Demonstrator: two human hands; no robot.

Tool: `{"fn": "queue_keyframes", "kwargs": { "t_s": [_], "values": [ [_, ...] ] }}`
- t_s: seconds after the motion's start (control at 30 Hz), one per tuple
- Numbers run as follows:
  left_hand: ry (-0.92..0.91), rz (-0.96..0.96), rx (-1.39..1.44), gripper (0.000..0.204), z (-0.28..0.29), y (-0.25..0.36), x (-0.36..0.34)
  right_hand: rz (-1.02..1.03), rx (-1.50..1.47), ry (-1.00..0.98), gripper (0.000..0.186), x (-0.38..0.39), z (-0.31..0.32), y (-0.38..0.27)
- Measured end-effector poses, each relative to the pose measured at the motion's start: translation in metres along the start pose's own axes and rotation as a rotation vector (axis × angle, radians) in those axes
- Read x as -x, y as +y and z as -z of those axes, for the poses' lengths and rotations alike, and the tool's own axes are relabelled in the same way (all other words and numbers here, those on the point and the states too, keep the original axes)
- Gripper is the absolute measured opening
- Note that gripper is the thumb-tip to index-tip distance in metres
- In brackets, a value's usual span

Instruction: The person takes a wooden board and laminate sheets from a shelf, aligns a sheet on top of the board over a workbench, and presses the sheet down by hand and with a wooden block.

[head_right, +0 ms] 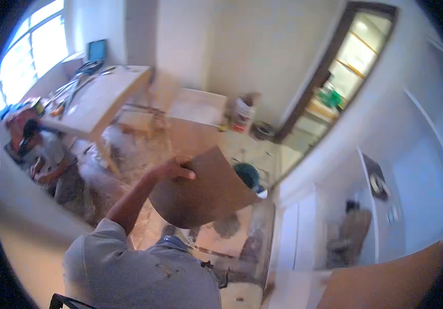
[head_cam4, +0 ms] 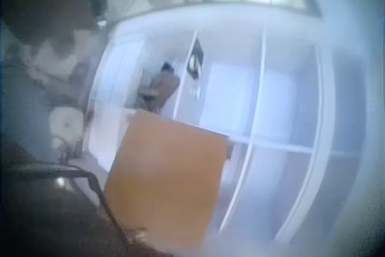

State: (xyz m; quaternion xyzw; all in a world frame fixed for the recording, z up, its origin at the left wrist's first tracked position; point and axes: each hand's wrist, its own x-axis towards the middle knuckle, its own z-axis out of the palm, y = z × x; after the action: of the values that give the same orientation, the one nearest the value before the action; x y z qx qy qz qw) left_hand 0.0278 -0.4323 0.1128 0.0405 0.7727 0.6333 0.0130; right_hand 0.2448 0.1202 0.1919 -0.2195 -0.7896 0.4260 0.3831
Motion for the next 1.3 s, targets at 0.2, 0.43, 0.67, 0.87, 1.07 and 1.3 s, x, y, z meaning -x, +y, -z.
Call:
{"fn": "queue_keyframes", "kwargs": {
  "t_s": [0.2,0.43,0.67,0.87,1.07,1.3],
  "values": [
    [0.183,0.145,-0.035,0.053,0.150,-0.041,0.072,0.006,-0.105,-0.580,0.021,0.037,-0.207,-0.071],
    [0.574,0.118,0.005,0.039,0.304,-0.049,0.165,0.102,-0.104,-1.030,0.022,0.088,-0.404,-0.178],
    [1.165,-0.015,0.151,0.037,0.359,-0.010,0.293,0.212,-0.119,-1.350,0.024,0.118,-0.551,-0.260],
    [1.755,-0.174,-0.051,0.060,0.355,0.024,0.354,0.359,-0.233,-1.563,0.025,0.134,-0.697,-0.329],
    [2.034,-0.274,-0.291,0.062,0.359,0.036,0.369,0.237,-0.603,-1.778,0.037,0.229,-0.871,-0.449],
    [2.387,-0.168,-0.397,0.066,0.386,0.070,0.321,-0.033,-0.715,-2.237,0.028,0.403,-1.078,-0.564]
  ]
}}
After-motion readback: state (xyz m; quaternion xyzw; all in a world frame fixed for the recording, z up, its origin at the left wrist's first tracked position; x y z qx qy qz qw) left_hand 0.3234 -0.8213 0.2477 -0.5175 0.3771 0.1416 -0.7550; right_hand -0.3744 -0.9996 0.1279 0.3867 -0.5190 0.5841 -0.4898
